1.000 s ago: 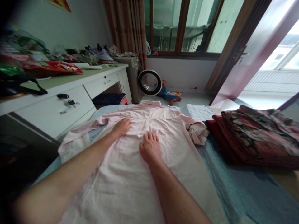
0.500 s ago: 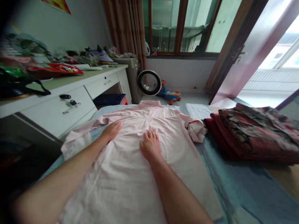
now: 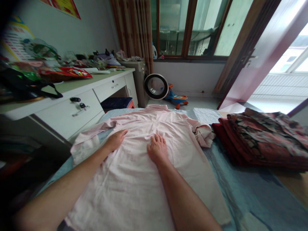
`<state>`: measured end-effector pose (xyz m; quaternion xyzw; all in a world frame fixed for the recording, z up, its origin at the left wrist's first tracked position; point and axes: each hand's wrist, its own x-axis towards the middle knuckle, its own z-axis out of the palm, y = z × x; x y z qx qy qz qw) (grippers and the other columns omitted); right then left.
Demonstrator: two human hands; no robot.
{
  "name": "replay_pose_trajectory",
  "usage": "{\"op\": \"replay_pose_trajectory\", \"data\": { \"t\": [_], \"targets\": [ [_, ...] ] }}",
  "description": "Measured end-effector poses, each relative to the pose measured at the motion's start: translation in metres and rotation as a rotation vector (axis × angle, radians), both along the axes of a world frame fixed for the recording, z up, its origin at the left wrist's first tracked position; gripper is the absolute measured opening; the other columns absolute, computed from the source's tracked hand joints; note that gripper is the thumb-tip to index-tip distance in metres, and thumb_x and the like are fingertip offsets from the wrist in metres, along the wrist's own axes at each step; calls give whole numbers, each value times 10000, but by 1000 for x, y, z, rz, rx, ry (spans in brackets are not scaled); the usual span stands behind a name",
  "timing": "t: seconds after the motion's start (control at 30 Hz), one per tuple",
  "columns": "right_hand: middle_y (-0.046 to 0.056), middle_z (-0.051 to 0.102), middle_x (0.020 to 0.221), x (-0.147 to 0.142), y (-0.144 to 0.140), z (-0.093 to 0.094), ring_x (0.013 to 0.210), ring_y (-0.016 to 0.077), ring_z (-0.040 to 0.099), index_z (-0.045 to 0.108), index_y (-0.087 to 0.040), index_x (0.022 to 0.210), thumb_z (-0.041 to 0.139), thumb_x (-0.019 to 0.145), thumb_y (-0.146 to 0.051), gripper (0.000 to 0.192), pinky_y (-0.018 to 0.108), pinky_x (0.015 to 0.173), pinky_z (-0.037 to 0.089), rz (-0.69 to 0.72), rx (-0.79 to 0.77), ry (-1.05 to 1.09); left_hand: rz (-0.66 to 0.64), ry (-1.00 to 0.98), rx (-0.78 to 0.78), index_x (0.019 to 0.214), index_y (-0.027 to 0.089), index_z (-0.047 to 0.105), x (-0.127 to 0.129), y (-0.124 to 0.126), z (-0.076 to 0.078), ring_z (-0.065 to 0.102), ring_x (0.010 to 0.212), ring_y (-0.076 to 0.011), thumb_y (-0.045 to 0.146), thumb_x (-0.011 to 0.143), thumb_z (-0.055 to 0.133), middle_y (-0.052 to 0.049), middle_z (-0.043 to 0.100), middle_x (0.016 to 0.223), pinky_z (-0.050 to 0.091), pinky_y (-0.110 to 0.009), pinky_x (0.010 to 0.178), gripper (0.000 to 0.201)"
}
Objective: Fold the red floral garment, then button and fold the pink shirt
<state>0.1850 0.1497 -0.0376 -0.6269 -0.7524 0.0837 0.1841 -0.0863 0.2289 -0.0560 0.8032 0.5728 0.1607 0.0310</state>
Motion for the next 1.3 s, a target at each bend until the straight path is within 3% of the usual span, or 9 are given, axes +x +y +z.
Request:
{"op": "replay_pose_trajectory", "data": {
  "t": [0.17, 0.37, 0.5, 0.6, 0.73, 0.83, 0.93, 1.1, 1.3],
  "targets": [
    [84, 455, 1477, 0, 0, 1, 1398, 234, 328, 537, -219, 1316, 493, 917, -366, 427, 383, 1159, 193, -3, -7, 1, 36, 38, -2, 1235, 175, 627, -16, 5, 3, 565, 1247, -193, 226, 918, 386, -85, 631, 1331, 402, -329, 1121, 402],
    [90, 468, 1460, 0, -1, 1, 1382, 234, 344, 542, -213, 1306, 489, 921, -351, 412, 381, 1152, 206, 5, 5, -8, 50, 68, -28, 1257, 140, 605, -12, 1, 4, 523, 1297, -235, 369, 908, 478, -135, 584, 1374, 393, -353, 1131, 436],
    [99, 470, 1458, 1, -2, 1, 1374, 238, 354, 549, -205, 1302, 487, 924, -344, 407, 381, 1144, 217, 7, 8, -13, 49, 108, 37, 1275, 150, 588, -11, -3, 4, 509, 1304, -225, 360, 940, 419, -126, 571, 1386, 373, -344, 1141, 429],
    [90, 464, 1465, 1, -2, 1, 1377, 232, 352, 546, -217, 1307, 489, 922, -343, 408, 380, 1145, 216, 5, -1, -15, 167, 172, 38, 1235, 168, 605, -11, -3, 8, 544, 1253, -215, 237, 937, 377, -111, 599, 1344, 413, -330, 1089, 381],
    [84, 464, 1467, 0, -2, 2, 1383, 232, 347, 549, -219, 1302, 491, 921, -347, 406, 378, 1148, 213, 3, -2, -12, 333, 266, 67, 1065, 149, 673, 6, -6, 19, 593, 1156, -282, 127, 879, 404, -151, 664, 1175, 460, -407, 1002, 327],
    [90, 460, 1473, 0, -1, 2, 1387, 231, 346, 544, -214, 1307, 489, 923, -349, 410, 381, 1148, 213, 5, -4, -11, 204, 248, 164, 1064, 139, 680, 28, -13, 21, 563, 1206, -293, 135, 898, 392, -159, 646, 1220, 430, -421, 1048, 332],
    [94, 453, 1481, 1, -1, 1, 1392, 233, 342, 539, -209, 1313, 493, 922, -353, 419, 385, 1151, 208, 9, -10, -13, 70, 142, 99, 1183, 151, 646, 37, -19, 14, 568, 1226, -217, 113, 908, 370, -122, 625, 1308, 418, -322, 1082, 391],
    [89, 456, 1477, 2, -1, 0, 1392, 236, 339, 541, -209, 1313, 487, 927, -365, 419, 383, 1151, 211, 13, -3, -13, 185, 31, 20, 1360, 122, 518, 7, -18, 1, 575, 1238, -181, 112, 913, 365, -122, 609, 1355, 423, -277, 1080, 472],
    [96, 468, 1460, 2, 0, -1, 1384, 234, 347, 557, -207, 1289, 497, 925, -355, 397, 386, 1146, 216, 16, -1, -16, 181, 127, 34, 1242, 131, 602, -25, -18, 8, 557, 1259, -185, 87, 899, 368, -128, 618, 1334, 406, -289, 1093, 418]
  ]
}}
